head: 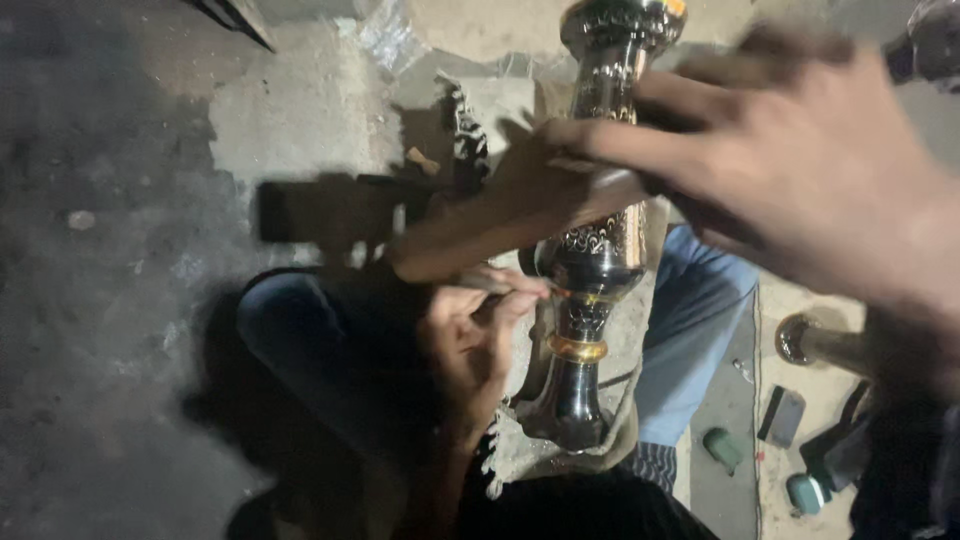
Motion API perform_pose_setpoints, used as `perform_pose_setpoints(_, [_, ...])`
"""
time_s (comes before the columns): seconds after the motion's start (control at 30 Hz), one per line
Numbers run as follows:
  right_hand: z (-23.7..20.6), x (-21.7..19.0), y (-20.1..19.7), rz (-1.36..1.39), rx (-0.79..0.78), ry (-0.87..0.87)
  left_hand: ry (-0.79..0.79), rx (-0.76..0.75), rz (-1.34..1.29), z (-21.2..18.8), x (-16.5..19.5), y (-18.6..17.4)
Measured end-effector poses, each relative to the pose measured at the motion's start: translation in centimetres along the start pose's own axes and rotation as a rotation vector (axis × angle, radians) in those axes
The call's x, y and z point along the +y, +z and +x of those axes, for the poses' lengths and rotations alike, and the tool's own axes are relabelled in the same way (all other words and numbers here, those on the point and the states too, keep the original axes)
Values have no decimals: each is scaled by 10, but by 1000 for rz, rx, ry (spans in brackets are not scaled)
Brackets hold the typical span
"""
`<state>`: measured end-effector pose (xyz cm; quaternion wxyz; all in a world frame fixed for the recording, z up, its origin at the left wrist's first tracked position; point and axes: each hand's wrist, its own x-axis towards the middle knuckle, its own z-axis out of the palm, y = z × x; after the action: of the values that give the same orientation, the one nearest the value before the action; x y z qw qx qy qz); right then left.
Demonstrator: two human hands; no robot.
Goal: The person sits on the floor holding an ornate brass vase between their legs and rubs its surface with a wooden block and a small stick, working over the vase's body and neck. They reposition the vase and continue rubbing the metal surface throughout the episode.
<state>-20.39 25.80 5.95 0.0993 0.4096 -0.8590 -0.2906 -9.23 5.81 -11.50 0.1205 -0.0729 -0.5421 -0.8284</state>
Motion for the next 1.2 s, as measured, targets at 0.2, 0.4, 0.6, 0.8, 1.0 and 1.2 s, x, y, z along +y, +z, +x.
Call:
perform_pose_setpoints(0.2, [-71,-60,57,1073,433,756,-225,-51,-38,-11,29,-32])
perform_pose_setpoints(0.4, [-177,-155,126,1267,222,1465,-247,31,-23,-41,52,-31])
perform_pose_setpoints(0.6, [-225,-210,100,1112,479,1477,-214,138,-60,-85,65,-8])
perform_pose_setpoints(0.8, [-242,-208,67,897,81,1564,-78,92,-59,-140,82,14])
perform_pose_setpoints(1.0, [-253,-222,30,889,185,1516,-176,48,-44,-177,111,-2])
perform_pose_setpoints(1.2, [-262,-244,1,1547,528,1398,-282,-142,215,-194,117,-12])
